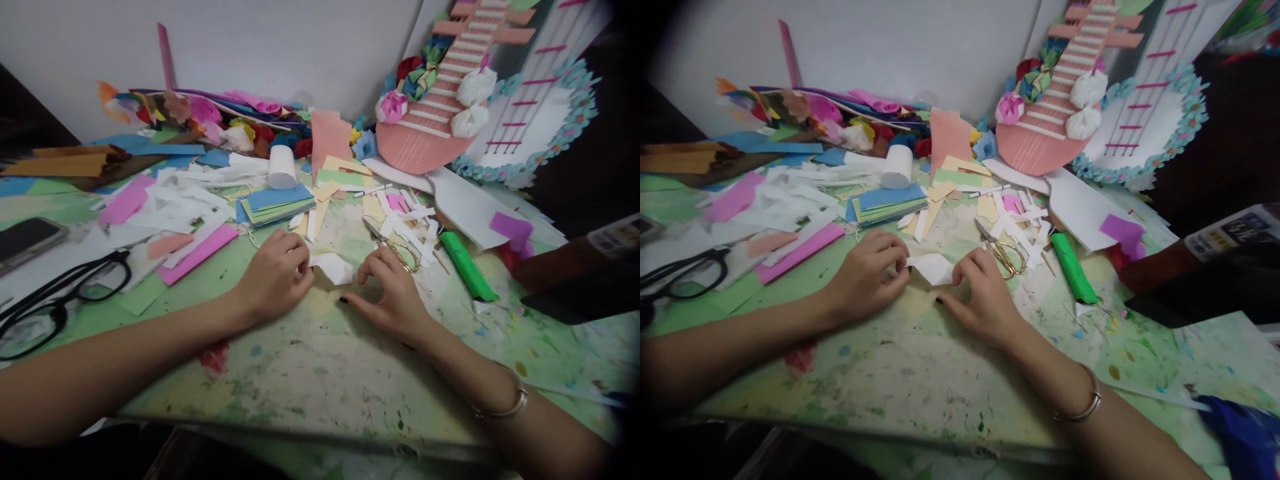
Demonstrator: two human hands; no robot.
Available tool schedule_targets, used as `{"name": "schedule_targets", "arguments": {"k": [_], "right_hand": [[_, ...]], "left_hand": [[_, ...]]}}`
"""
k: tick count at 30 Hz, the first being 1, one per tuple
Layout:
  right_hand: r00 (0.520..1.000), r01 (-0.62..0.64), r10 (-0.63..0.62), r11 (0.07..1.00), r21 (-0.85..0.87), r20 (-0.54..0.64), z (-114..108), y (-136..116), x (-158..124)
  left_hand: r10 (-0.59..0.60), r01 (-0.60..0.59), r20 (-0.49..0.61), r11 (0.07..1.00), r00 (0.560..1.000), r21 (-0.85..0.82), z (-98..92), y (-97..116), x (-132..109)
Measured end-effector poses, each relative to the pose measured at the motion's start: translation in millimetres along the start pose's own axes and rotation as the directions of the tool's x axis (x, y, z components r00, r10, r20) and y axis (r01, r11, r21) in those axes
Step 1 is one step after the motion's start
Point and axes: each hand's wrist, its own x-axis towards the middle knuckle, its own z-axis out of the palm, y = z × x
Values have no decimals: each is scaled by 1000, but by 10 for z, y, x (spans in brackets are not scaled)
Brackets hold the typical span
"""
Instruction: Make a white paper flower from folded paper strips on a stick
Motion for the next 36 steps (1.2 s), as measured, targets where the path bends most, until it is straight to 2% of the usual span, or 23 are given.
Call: {"name": "schedule_targets", "arguments": {"k": [5, 7, 10, 13, 17, 24, 29, 32, 34, 36], "right_hand": [[998, 71, -68, 958, -277, 18, 152, -112, 8], [996, 73, -87, 926, -372, -21, 167, -112, 16], [985, 69, -128, 903, -424, -113, 127, -76, 34], [977, 61, -132, 927, -371, -168, 45, -14, 32], [989, 106, -129, 962, -253, -76, -73, 81, -18], [985, 162, -156, 984, -73, 71, -193, 144, -57], [996, 57, -59, 998, 26, 70, -257, 185, -51], [997, -26, 22, 999, 42, 78, -276, 201, -41], [993, -57, 55, 998, 19, 103, -253, 193, -33], [991, -60, 62, 998, -22, 121, -202, 175, -24]], "left_hand": [[-66, 66, 10, 993, 998, -99, 29, 106, 19], [-55, 57, 12, 991, 998, -118, 22, 153, 13], [14, -15, -21, 997, 1000, -75, 7, 193, -7], [148, -147, -51, 989, 988, 28, 0, 174, -39], [304, -298, -21, 943, 952, 147, 9, 80, -95], [336, -317, -74, 927, 939, 200, 14, -17, -130], [436, -408, -86, 884, 896, 231, -18, 17, -119], [464, -441, -98, 877, 881, 190, -31, 27, -105], [423, -407, -112, 903, 899, 137, -30, 27, -96], [329, -325, -127, 945, 936, 45, -27, 30, -92]]}}
